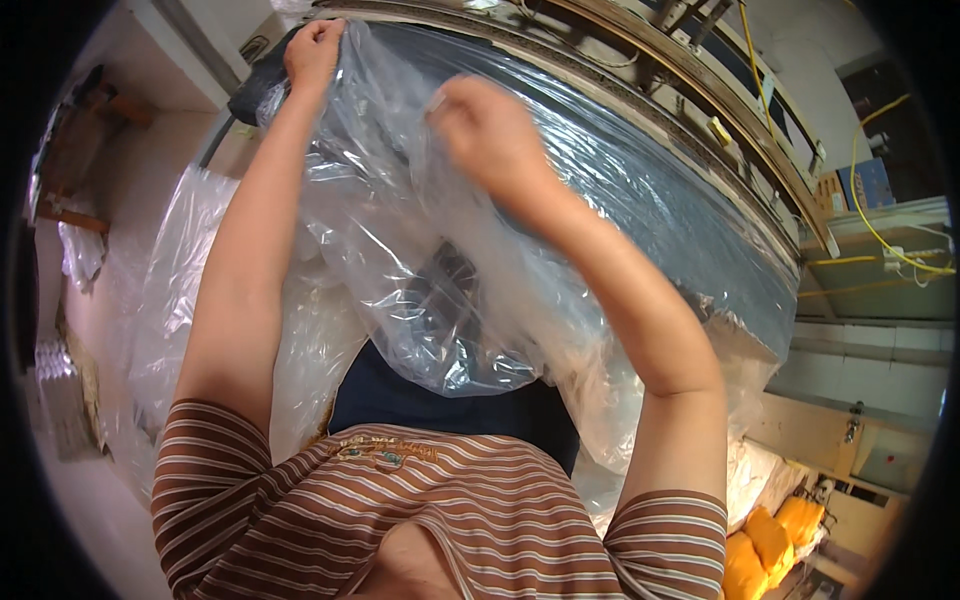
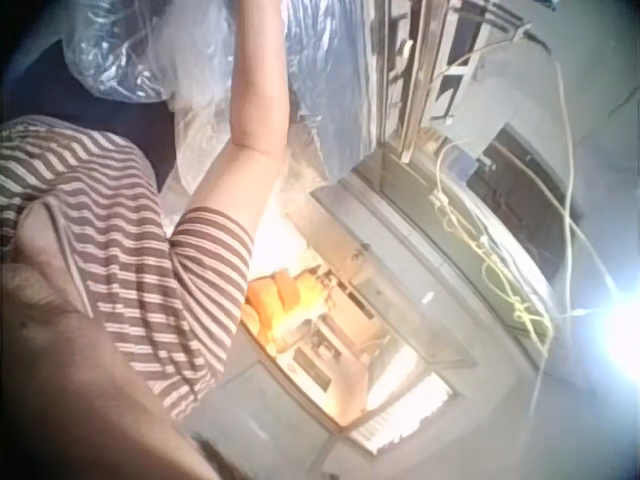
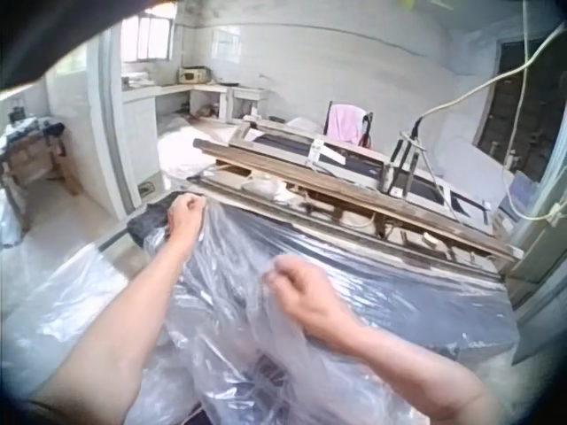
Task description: The person wraps a large, dark-colored upholstered furniture piece with a clear plastic sheet. They repeatedly pull, smooth, and tuck the plastic around the frame and cushions to ensure a tight fit, working methodically around the object.
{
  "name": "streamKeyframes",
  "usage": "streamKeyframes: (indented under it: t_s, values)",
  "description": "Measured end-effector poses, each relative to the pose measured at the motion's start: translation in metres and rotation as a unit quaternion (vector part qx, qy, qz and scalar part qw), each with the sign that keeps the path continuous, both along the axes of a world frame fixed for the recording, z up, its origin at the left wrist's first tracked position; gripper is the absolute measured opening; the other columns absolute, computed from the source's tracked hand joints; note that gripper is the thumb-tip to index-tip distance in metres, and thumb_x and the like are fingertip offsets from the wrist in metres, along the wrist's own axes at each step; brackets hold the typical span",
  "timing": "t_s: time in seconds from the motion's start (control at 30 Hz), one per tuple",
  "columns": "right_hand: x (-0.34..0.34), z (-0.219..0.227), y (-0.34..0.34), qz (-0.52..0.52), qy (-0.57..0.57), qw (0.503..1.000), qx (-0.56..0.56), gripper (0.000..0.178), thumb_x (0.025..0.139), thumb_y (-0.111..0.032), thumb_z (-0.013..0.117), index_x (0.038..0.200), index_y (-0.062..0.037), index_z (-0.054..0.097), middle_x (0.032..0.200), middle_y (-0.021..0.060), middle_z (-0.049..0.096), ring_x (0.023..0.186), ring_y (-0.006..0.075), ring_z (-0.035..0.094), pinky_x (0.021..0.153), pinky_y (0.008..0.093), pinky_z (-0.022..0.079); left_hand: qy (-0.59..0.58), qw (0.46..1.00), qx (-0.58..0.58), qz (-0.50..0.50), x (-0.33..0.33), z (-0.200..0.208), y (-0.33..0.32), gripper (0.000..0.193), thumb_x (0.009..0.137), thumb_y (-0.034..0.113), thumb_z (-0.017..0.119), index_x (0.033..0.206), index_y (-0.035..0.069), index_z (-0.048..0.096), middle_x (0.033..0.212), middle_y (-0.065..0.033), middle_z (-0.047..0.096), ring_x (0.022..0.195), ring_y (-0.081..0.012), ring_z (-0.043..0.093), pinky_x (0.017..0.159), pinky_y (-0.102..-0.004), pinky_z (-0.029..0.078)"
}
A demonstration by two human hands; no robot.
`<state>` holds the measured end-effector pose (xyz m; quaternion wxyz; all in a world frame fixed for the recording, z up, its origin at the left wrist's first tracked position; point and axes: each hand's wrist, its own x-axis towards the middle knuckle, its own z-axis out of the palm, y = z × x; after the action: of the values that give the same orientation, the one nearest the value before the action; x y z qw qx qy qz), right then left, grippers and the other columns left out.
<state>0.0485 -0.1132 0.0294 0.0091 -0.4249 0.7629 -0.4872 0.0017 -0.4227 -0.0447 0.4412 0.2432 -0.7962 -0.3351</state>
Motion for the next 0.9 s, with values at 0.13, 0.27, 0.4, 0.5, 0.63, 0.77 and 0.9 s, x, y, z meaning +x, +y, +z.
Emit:
streamKeyframes:
  t_s: [0.13, 0.27, 0.4, 0.5, 0.63, 0.77, 0.9]
  values:
    - [-0.019, 0.069, 0.066, 0.021, -0.41, 0.912, -0.001, 0.024, 0.093, -0.023, 0.05, 0.105, -0.0049, 0.062, 0.073, -0.0017, 0.058, 0.06, 0.0037, 0.047, 0.05, 0.0206, 0.036, 0.033, 0.999, -0.025, -0.035, -0.005, -0.005, -0.002, 0.038, 0.076, 0.043, 0.065, 0.087, 0.008, 0.071, 0.083, -0.0099, 0.068, 0.079, -0.0255, 0.063, 0.073, -0.0344, 0.047]
    - [0.04, 0.066, 0.136, 0.082, -0.437, 0.864, 0.238, 0.024, 0.088, -0.025, 0.059, 0.104, -0.0087, 0.064, 0.066, -0.0054, 0.054, 0.055, 0.0017, 0.043, 0.048, 0.0187, 0.034, -0.01, 0.998, -0.019, -0.06, -0.003, -0.005, -0.008, 0.037, 0.08, 0.043, 0.063, 0.09, 0.009, 0.07, 0.083, -0.011, 0.067, 0.079, -0.0269, 0.063, 0.073, -0.0363, 0.047]
    - [0.054, 0.047, 0.242, -0.265, 0.142, 0.729, 0.615, 0.031, 0.078, -0.005, 0.054, 0.106, -0.0137, 0.065, 0.074, 0.008, 0.065, 0.067, 0.0183, 0.063, 0.061, 0.0351, 0.048, -0.014, 0.997, -0.029, -0.066, -0.007, -0.006, -0.028, 0.036, 0.083, 0.041, 0.064, 0.097, 0.009, 0.071, 0.089, -0.0089, 0.069, 0.079, -0.0208, 0.062, 0.075, -0.0313, 0.047]
    - [0.063, 0.081, 0.354, -0.489, 0.244, 0.803, 0.239, 0.044, 0.072, 0.002, 0.052, 0.108, -0.0186, 0.064, 0.084, 0.0104, 0.067, 0.076, 0.0214, 0.066, 0.068, 0.031, 0.05, -0.035, 0.993, -0.032, -0.111, -0.019, -0.008, -0.001, 0.033, 0.084, 0.038, 0.064, 0.097, 0.009, 0.071, 0.09, -0.0083, 0.07, 0.082, -0.0196, 0.063, 0.077, -0.0309, 0.047]
    - [0.102, 0.112, 0.4, -0.523, 0.354, 0.774, 0.039, 0.03, 0.085, 0.005, 0.055, 0.108, -0.011, 0.066, 0.097, -0.0017, 0.066, 0.09, 0.0066, 0.06, 0.078, 0.0202, 0.047, -0.008, 0.986, -0.095, -0.139, -0.006, -0.001, -0.036, 0.031, 0.087, 0.034, 0.061, 0.099, 0.007, 0.07, 0.094, -0.008, 0.07, 0.086, -0.0202, 0.064, 0.079, -0.0298, 0.046]
    - [0.168, 0.153, 0.495, -0.62, 0.362, 0.696, -0.018, 0.022, 0.086, -0.001, 0.06, 0.107, -0.0029, 0.065, 0.103, 0.0038, 0.066, 0.094, 0.0106, 0.06, 0.083, 0.0224, 0.048, -0.001, 0.988, -0.064, -0.143, -0.024, -0.022, -0.036, 0.03, 0.088, 0.031, 0.062, 0.095, 0.003, 0.069, 0.088, -0.0073, 0.069, 0.08, -0.0163, 0.061, 0.076, -0.0285, 0.046]
    - [0.218, 0.14, 0.551, -0.593, 0.199, 0.714, -0.316, 0.033, 0.09, -0.01, 0.056, 0.121, 0.0014, 0.051, 0.11, 0.0091, 0.061, 0.094, 0.0193, 0.062, 0.083, 0.0279, 0.051, -0.018, 0.99, -0.05, -0.134, -0.03, -0.031, -0.039, 0.032, 0.088, 0.033, 0.062, 0.095, 0.003, 0.069, 0.088, -0.0068, 0.069, 0.079, -0.0163, 0.061, 0.075, -0.0286, 0.046]
